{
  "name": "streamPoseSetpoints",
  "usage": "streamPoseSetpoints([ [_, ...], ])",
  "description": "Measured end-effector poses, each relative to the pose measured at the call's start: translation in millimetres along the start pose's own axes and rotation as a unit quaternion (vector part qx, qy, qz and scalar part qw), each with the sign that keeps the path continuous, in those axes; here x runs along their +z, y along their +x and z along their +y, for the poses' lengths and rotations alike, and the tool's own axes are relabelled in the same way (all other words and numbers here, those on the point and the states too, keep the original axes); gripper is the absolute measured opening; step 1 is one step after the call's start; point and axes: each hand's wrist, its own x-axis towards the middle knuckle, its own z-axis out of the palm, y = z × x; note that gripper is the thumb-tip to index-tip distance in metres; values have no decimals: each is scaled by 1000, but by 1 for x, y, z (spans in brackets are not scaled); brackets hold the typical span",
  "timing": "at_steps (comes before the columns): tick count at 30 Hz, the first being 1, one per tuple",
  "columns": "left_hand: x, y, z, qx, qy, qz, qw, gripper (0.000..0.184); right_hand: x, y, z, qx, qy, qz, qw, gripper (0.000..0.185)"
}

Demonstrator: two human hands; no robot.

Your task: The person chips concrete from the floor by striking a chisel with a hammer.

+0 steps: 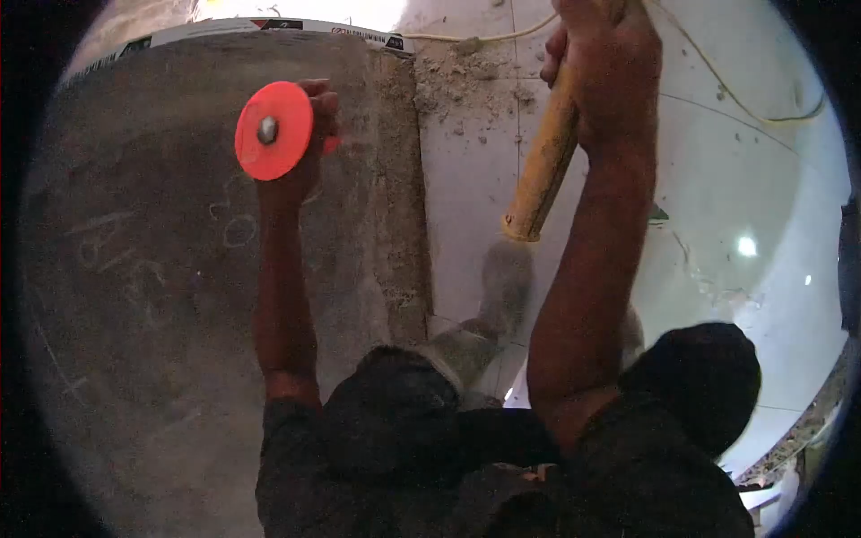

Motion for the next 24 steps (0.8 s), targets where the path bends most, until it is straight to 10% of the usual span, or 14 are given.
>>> streamPoseSetpoints([
  [4, -6, -19, -43, 24, 170, -57, 984, 26, -13, -29, 49, 5, -59, -29, 998, 25],
  [7, 46, -10, -66, 347, 229, -7, 909, 31, -26, -35, 55, -5, -92, -72, 993, 30],
  [10, 109, -15, -50, 388, 135, 18, 911, 32, -45, -38, 71, -47, -191, -12, 980, 29],
  [14, 134, -19, -43, 333, 228, -86, 911, 35, -97, -48, 63, -55, -230, 43, 971, 27],
  [24, 107, -5, -90, 322, 249, 96, 908, 31, -116, -97, 54, -44, -8, -18, 999, 45],
])
